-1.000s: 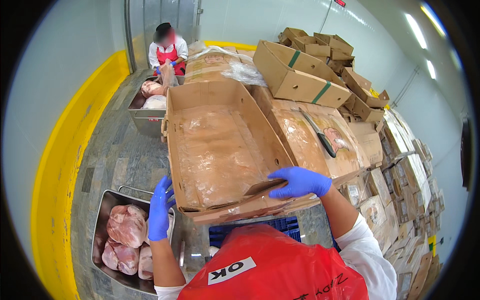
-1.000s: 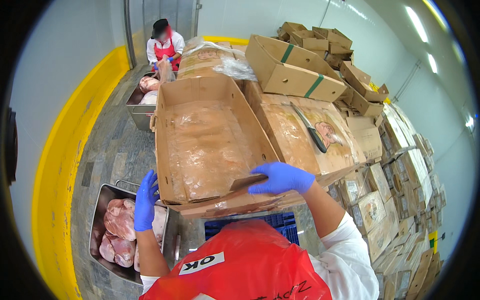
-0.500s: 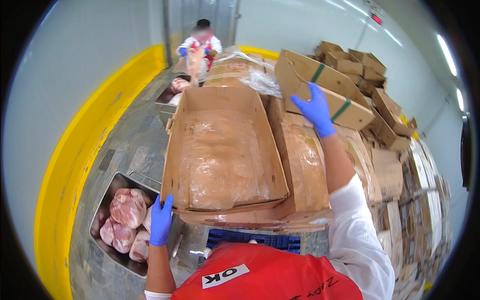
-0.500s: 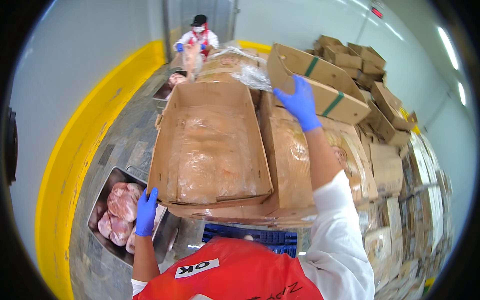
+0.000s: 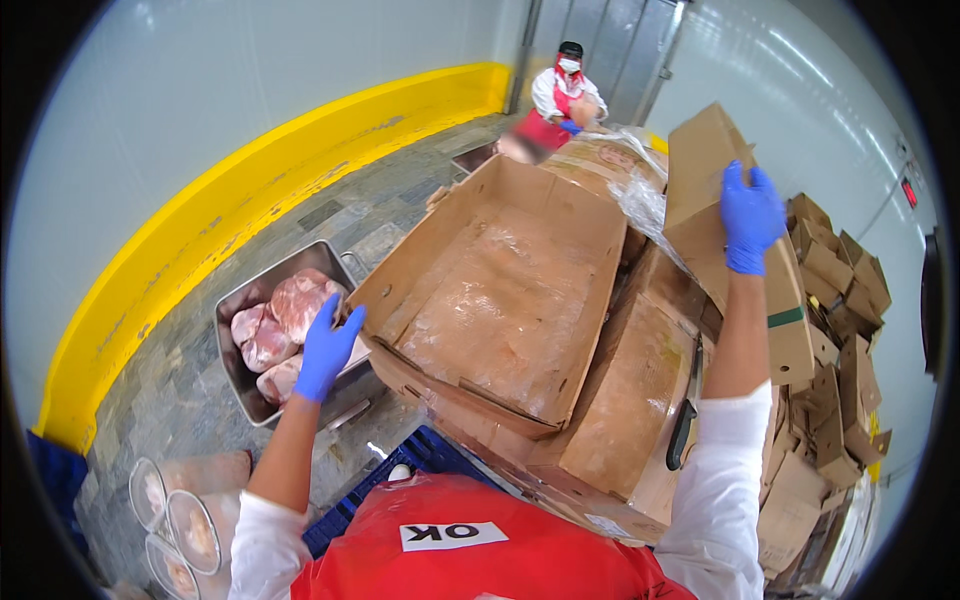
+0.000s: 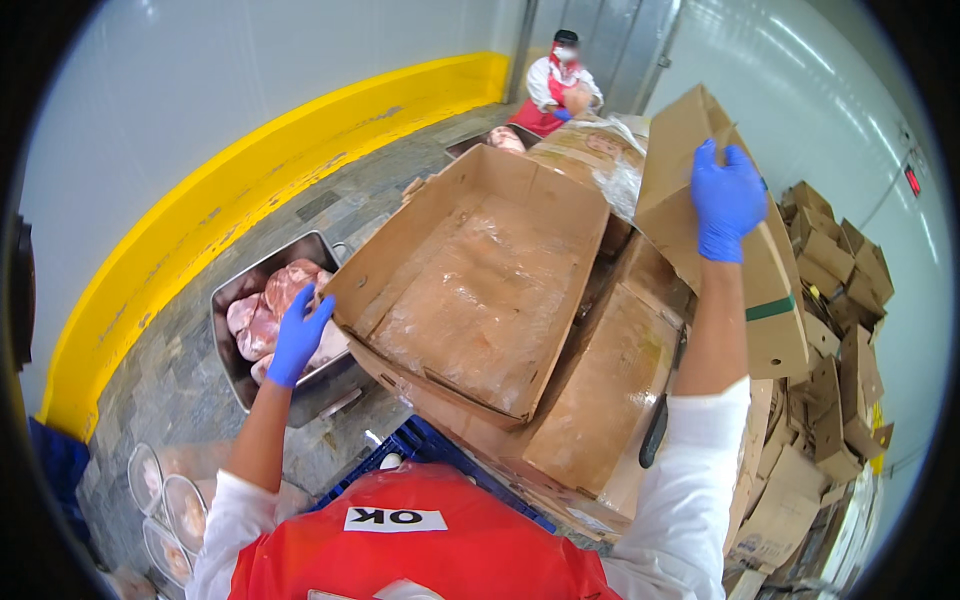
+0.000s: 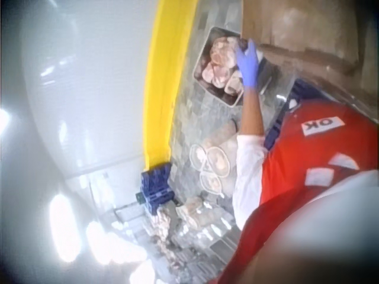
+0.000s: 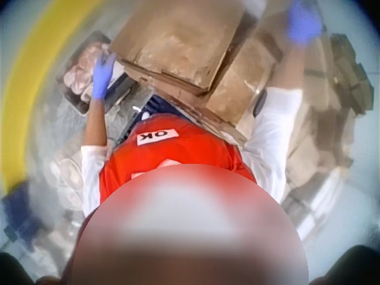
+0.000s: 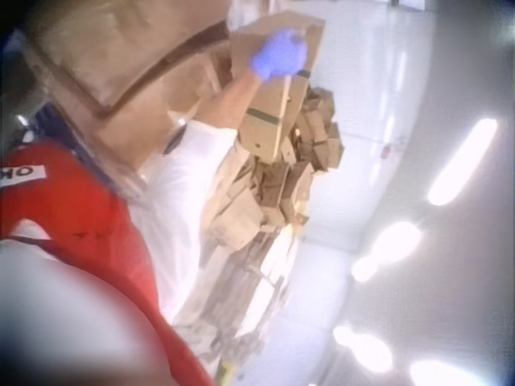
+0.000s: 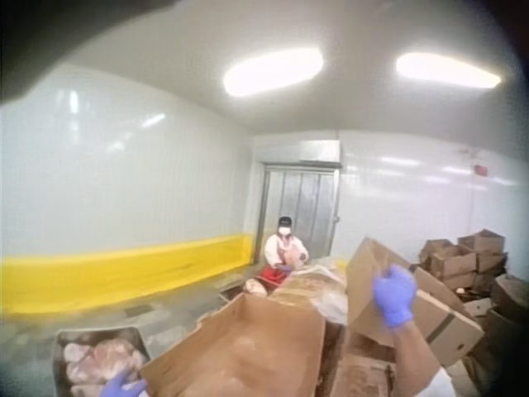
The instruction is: The person is cutting a large piece of raw meat on a wooden board. They use a knife to slice the meat into smaller portions and place them into a metal tray. The person is wearing blue gloves and a red apron.
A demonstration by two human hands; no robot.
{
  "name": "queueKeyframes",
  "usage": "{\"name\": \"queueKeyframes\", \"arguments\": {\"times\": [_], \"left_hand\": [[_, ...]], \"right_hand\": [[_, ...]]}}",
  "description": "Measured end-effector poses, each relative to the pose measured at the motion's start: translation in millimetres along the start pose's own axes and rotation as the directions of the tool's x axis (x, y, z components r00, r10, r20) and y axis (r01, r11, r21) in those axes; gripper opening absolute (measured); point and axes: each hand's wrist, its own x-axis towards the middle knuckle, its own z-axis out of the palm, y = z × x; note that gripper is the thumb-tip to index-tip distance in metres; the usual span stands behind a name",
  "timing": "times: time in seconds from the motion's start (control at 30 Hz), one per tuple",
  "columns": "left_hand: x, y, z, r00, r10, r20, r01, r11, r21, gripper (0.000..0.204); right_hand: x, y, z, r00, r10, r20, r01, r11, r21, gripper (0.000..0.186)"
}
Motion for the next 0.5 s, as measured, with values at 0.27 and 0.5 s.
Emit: {"name": "queueKeyframes", "arguments": {"times": [0.27,0.5], "left_hand": [[71,21,19,0.941,-0.083,0.330,0.066,0.996,0.062,0.055],[89,1,11,0.925,-0.061,0.374,0.066,0.998,0.000,0.039]], "right_hand": [[-122,-91,-91,0.879,-0.442,-0.180,0.455,0.662,0.595,0.038],[-228,-60,-139,0.555,-0.788,0.268,0.355,0.515,0.780,0.040]]}}
